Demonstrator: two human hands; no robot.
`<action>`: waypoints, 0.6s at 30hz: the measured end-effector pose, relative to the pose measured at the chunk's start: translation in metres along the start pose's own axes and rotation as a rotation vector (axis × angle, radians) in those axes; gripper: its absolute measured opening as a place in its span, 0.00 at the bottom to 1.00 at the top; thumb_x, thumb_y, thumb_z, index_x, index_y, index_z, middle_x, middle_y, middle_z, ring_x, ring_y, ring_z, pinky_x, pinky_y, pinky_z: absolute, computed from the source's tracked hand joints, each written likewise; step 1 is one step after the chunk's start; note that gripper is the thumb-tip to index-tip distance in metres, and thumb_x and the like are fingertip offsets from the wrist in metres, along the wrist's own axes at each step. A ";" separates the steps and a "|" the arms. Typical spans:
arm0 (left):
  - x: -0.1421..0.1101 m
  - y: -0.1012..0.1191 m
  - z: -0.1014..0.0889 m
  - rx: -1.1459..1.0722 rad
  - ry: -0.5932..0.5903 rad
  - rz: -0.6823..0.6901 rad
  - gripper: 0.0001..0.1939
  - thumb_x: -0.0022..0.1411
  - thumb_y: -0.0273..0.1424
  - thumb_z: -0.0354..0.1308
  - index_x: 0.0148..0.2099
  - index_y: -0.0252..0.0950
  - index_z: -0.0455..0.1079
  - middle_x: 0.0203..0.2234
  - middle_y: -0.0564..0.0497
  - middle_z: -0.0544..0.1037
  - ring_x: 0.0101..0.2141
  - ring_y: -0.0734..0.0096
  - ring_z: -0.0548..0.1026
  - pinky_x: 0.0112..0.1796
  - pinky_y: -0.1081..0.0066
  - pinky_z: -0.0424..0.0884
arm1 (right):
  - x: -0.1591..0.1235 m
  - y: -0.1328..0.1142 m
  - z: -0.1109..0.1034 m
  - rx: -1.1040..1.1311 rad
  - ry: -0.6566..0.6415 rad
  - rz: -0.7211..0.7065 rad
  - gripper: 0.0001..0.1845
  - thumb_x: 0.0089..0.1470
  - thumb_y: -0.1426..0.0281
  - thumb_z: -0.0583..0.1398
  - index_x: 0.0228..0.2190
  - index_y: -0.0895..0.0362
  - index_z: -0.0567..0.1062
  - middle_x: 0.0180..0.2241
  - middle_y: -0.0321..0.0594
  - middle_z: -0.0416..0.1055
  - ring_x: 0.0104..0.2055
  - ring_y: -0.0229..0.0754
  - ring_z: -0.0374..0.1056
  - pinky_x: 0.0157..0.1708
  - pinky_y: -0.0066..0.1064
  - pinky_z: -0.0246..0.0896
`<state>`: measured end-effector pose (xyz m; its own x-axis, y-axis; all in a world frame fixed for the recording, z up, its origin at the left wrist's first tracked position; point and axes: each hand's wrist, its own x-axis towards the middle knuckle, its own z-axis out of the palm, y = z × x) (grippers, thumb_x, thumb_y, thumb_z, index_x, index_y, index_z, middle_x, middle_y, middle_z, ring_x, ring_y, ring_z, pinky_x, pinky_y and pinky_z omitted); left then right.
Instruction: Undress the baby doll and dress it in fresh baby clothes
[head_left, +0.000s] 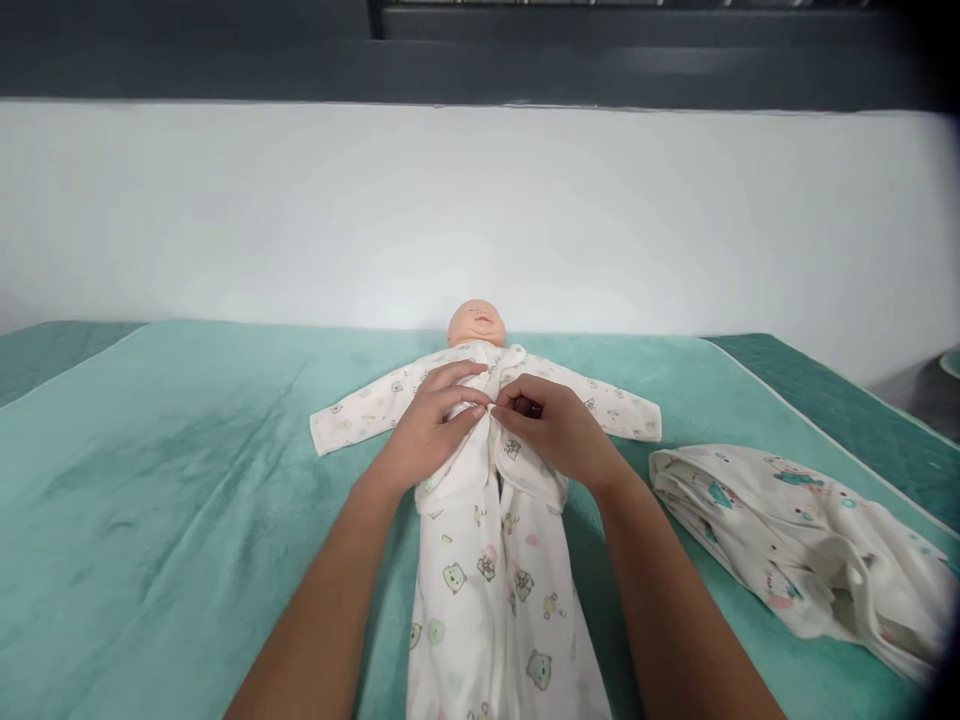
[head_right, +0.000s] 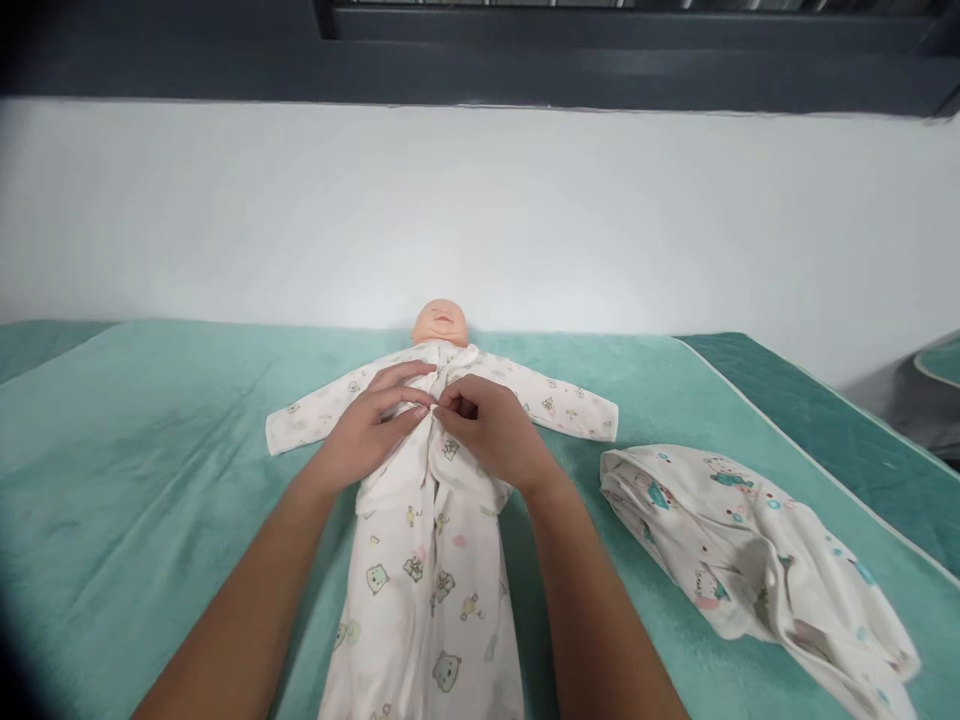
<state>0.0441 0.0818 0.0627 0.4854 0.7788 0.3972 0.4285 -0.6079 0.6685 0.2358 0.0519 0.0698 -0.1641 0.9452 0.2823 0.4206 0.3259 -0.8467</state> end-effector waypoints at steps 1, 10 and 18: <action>0.000 0.000 0.001 -0.004 0.007 -0.003 0.11 0.67 0.35 0.50 0.43 0.43 0.75 0.60 0.53 0.65 0.61 0.63 0.59 0.62 0.58 0.55 | 0.000 0.000 0.001 -0.005 0.011 0.005 0.06 0.54 0.67 0.58 0.28 0.54 0.72 0.24 0.30 0.64 0.27 0.34 0.57 0.27 0.26 0.51; 0.001 0.000 0.004 -0.108 0.052 -0.054 0.11 0.66 0.35 0.50 0.39 0.41 0.74 0.59 0.51 0.67 0.60 0.63 0.61 0.60 0.59 0.56 | 0.004 0.003 0.008 -0.010 0.113 0.089 0.04 0.51 0.68 0.58 0.26 0.54 0.71 0.24 0.30 0.66 0.27 0.34 0.59 0.28 0.26 0.54; 0.001 -0.003 -0.004 -0.655 0.316 -0.242 0.10 0.63 0.38 0.55 0.40 0.39 0.72 0.54 0.48 0.72 0.51 0.61 0.71 0.49 0.64 0.67 | 0.004 0.010 0.003 0.218 0.251 0.256 0.07 0.51 0.63 0.58 0.27 0.54 0.69 0.20 0.29 0.61 0.21 0.33 0.55 0.21 0.25 0.49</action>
<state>0.0402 0.0852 0.0634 0.1523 0.9456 0.2875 -0.0920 -0.2760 0.9567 0.2367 0.0590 0.0612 0.1552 0.9795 0.1282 0.2168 0.0929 -0.9718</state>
